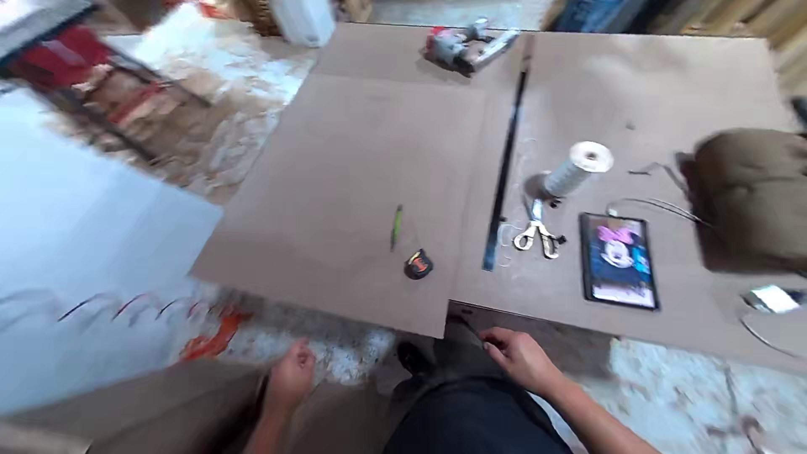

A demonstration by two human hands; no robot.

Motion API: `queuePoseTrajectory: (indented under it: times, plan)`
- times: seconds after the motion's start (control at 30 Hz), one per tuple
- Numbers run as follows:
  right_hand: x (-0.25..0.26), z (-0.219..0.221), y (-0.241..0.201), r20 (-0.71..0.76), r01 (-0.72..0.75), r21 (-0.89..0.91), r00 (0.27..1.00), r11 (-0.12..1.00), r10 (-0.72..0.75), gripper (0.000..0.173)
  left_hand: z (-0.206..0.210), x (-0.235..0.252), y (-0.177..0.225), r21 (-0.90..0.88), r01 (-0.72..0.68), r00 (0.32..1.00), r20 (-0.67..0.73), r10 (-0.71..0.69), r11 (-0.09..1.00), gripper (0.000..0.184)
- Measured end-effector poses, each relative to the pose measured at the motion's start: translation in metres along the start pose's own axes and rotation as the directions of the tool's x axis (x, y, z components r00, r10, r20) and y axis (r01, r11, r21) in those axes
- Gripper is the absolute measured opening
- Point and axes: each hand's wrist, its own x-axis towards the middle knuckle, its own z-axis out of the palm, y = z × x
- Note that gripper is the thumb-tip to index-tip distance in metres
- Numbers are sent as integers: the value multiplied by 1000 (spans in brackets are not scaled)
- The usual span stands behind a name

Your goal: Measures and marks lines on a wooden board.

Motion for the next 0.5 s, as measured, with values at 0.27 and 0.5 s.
queuePoseTrajectory:
  times: [0.27, 0.5]
  plan:
    - [118, -48, -7, -370, -572, 139, 728, 809, 578, 49, -10, 190, 250, 95, -309, 947, 124, 296, 946, 52]
    - [176, -77, -42, -115, -757, 192, 615, 625, 780, 54, 66, 248, 318, 322, -334, 920, 318, 231, 886, 60]
